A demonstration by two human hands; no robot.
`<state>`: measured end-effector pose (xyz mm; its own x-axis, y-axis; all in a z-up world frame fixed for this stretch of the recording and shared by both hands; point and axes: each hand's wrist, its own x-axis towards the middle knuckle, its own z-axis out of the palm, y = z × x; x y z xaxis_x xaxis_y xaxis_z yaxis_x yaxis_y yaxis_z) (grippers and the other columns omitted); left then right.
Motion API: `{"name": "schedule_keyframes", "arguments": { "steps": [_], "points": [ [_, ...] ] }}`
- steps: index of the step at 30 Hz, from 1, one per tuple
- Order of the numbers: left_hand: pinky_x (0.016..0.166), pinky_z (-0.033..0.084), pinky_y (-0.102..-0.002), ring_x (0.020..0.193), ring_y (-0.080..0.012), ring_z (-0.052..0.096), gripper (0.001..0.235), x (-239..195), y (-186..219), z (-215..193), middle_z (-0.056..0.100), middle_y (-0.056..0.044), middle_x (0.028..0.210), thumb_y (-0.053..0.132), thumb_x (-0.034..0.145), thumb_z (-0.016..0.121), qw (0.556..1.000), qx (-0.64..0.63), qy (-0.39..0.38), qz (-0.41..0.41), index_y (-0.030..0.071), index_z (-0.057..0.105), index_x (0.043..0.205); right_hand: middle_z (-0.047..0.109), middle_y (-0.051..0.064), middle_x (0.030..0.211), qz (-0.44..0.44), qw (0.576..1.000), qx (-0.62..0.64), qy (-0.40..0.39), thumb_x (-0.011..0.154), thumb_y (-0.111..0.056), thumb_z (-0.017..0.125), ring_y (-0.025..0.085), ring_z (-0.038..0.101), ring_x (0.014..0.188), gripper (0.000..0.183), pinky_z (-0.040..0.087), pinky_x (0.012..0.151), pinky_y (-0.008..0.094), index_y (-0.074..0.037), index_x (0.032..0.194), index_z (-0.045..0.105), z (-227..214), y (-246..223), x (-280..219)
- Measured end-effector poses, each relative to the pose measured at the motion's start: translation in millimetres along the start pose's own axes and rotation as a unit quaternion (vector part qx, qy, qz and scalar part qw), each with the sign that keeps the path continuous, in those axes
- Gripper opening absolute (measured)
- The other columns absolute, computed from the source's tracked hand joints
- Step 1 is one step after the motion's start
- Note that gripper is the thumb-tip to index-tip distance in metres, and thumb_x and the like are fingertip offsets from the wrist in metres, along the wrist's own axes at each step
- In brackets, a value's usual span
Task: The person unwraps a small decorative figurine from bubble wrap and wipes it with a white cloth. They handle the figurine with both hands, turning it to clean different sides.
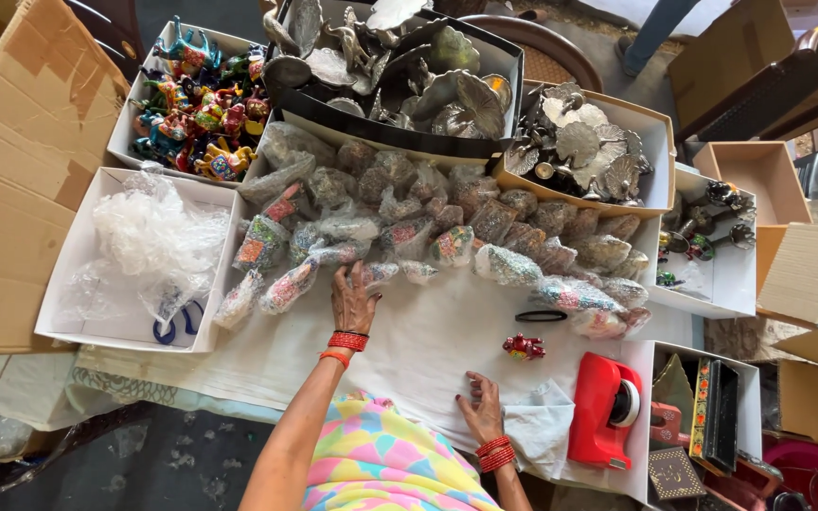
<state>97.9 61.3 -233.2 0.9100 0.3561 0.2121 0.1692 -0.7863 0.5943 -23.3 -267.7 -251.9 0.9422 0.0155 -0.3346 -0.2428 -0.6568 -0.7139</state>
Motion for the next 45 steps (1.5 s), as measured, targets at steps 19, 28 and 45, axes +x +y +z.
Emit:
{"name": "schedule_keyframes", "arguments": {
  "steps": [19,28,45],
  "points": [
    [0.12,0.026,-0.056,0.143,-0.0468,0.033,0.1,-118.4,-40.1,-11.4,0.033,-0.032,0.153,0.024,0.083,0.077,0.998,-0.025,-0.055,-0.004,-0.007,0.017,0.157,0.069,0.006,0.111,-0.015,0.982,0.017,0.188,0.097,-0.01,0.067,0.018,0.069,0.091,0.032,0.061,0.074,0.032,-0.015,0.128,0.065,-15.1,31.4,18.7],
    [0.121,0.022,-0.055,0.148,-0.0442,0.026,0.1,-121.5,-25.4,-28.9,0.027,-0.027,0.158,0.027,0.08,0.079,0.999,-0.006,-0.04,0.036,-0.008,0.022,0.155,0.041,0.021,0.14,-0.051,0.949,0.018,0.311,0.081,-0.007,0.081,0.034,0.054,0.12,0.089,0.055,0.094,0.042,-0.012,0.155,0.032,-60.8,1.5,36.7],
    [0.091,0.055,-0.047,0.116,-0.0394,0.061,0.067,-4.4,-9.1,10.4,0.057,-0.019,0.13,0.023,0.07,0.085,0.976,0.006,-0.195,0.096,0.015,0.057,0.131,0.036,0.026,0.155,-0.087,0.914,-0.109,0.381,0.094,-0.013,0.063,0.042,0.038,0.143,0.074,0.033,0.115,0.052,-0.01,0.157,0.025,0.6,5.7,14.8]
  ]
}}
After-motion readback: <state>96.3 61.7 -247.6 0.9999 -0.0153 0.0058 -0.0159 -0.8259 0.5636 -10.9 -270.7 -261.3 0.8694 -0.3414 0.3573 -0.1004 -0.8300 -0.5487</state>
